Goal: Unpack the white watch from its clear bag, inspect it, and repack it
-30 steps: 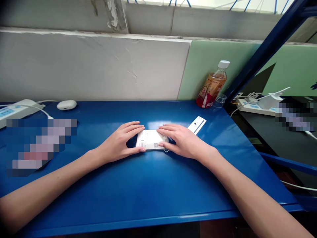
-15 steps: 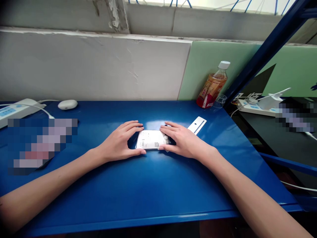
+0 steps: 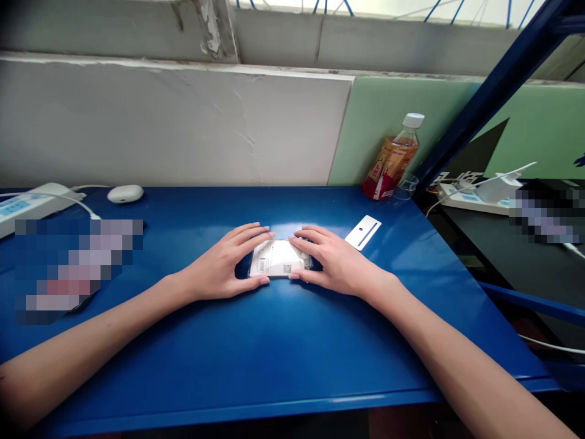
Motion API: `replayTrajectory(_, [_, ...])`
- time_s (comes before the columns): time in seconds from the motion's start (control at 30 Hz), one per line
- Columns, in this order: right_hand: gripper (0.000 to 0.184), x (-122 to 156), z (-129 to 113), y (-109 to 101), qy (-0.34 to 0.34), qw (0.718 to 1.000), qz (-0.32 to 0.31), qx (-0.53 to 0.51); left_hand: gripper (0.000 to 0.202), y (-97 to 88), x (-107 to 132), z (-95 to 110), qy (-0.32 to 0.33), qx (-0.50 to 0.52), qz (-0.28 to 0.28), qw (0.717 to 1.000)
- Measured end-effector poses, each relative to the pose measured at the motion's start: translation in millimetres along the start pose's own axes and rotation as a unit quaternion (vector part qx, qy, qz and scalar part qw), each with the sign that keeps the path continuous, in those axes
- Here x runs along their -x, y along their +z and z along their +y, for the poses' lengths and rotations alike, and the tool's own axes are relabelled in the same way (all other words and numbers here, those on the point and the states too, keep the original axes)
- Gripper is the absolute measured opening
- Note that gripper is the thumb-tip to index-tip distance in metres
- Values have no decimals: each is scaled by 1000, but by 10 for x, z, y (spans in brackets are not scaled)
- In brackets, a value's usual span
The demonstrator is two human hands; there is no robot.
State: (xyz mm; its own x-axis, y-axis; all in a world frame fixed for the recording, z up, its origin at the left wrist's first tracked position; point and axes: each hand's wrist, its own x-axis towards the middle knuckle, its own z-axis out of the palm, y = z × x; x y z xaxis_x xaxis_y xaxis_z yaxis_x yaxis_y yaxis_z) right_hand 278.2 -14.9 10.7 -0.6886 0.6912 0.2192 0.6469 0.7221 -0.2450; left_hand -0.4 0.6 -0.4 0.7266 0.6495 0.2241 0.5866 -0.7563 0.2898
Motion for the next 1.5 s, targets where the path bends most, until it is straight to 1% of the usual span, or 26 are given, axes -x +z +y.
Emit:
replayTrajectory(0.07, [59,7,7,14,-2,1000,5,2,67,-8,2,2,15,-11,-23,1000])
replayTrajectory(0.13, [56,13,21,27,-7,1000,9,-1,62,-14,3,6,17,-14,-35,999])
replayTrajectory(0.33, [57,27,69,0,-4,1000,22,-15,56,-23,13,16,7,-1,-35,999])
replayTrajectory(0.43, [55,35,75,-44,-15,1000,7,-22,52,-35,13,21,15,12,-28,999])
replayTrajectory(0.57, [60,33,48,-73,-19,999,-15,-36,49,-56,4,32,20,12,-31,999])
replayTrajectory(0.77, [58,19,-14,-46,-17,998,-14,-56,46,-63,-5,54,18,5,-23,1000])
replayTrajectory(0.83, [58,17,-29,-38,-17,998,-19,-54,46,-65,-8,71,18,-7,-24,1000])
replayTrajectory(0.9, [58,18,-47,-31,-17,998,-25,-53,50,-68,-11,96,31,-26,-32,999])
replayTrajectory(1.03, [58,22,-101,-5,-24,998,-22,-44,68,-59,-11,140,82,-50,-87,992])
replayTrajectory(1.13, [58,21,-143,25,-24,999,-11,-20,71,-39,-8,142,82,-53,-116,988])
replayTrajectory(1.23, [58,15,-175,53,-23,1000,3,9,68,-22,-6,130,68,-34,-119,990])
replayTrajectory(1.33, [59,6,-196,65,-22,999,4,26,65,-10,-8,127,60,-21,-111,992])
replayTrajectory(1.43, [53,-2,-216,68,-22,999,9,33,63,-1,-10,130,58,-18,-104,993])
replayTrajectory(1.5, [45,-7,-232,70,-22,999,26,40,62,3,-10,133,57,-16,-101,993])
